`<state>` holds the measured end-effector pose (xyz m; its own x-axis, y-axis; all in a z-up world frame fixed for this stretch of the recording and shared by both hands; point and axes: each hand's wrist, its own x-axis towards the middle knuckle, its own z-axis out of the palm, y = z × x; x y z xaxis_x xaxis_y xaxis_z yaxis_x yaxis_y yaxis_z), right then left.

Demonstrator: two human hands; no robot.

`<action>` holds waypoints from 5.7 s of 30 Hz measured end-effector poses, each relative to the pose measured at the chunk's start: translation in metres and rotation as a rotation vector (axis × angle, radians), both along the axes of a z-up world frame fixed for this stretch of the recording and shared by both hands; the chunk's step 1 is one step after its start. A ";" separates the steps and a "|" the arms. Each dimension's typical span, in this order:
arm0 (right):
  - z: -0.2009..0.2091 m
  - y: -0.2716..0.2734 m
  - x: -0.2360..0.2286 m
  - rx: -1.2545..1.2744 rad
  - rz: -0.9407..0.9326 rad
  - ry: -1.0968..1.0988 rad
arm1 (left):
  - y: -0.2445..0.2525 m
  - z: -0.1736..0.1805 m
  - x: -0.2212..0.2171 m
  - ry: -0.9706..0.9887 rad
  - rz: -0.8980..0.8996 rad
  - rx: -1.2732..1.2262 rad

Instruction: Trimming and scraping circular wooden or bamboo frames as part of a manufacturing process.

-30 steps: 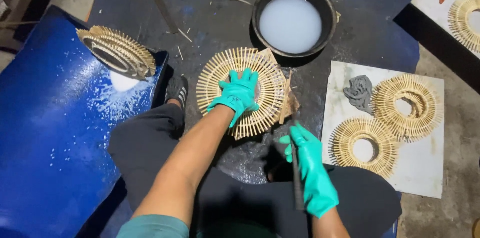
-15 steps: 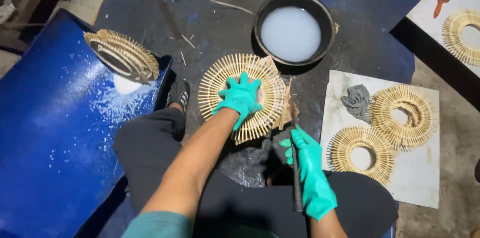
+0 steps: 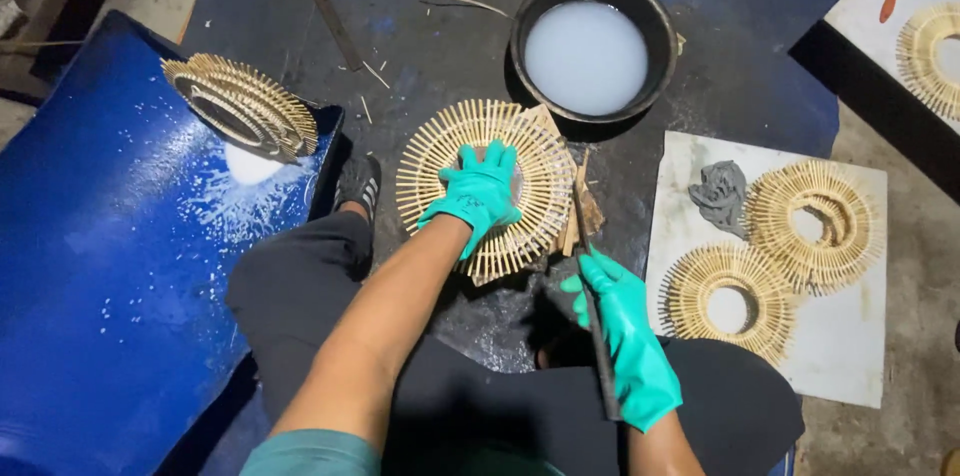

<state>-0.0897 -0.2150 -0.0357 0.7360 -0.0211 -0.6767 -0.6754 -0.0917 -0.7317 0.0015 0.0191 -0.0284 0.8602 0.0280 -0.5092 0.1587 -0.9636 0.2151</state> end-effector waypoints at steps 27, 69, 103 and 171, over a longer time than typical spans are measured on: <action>-0.015 0.004 0.010 -0.038 -0.096 -0.022 | 0.013 -0.033 0.015 -0.066 -0.046 -0.030; -0.025 0.008 0.022 0.085 -0.033 0.007 | 0.021 -0.016 0.034 0.127 -0.022 -0.013; -0.040 0.004 0.028 0.161 -0.155 -0.010 | 0.007 -0.005 0.045 0.079 0.037 -0.034; -0.036 -0.018 0.018 0.140 -0.222 -0.007 | -0.015 -0.025 0.058 0.089 -0.125 -0.022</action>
<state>-0.0721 -0.2333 -0.0719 0.7286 -0.0891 -0.6791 -0.6624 0.1605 -0.7318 0.0596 0.0038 -0.0535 0.8076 -0.0887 -0.5830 0.0570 -0.9723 0.2269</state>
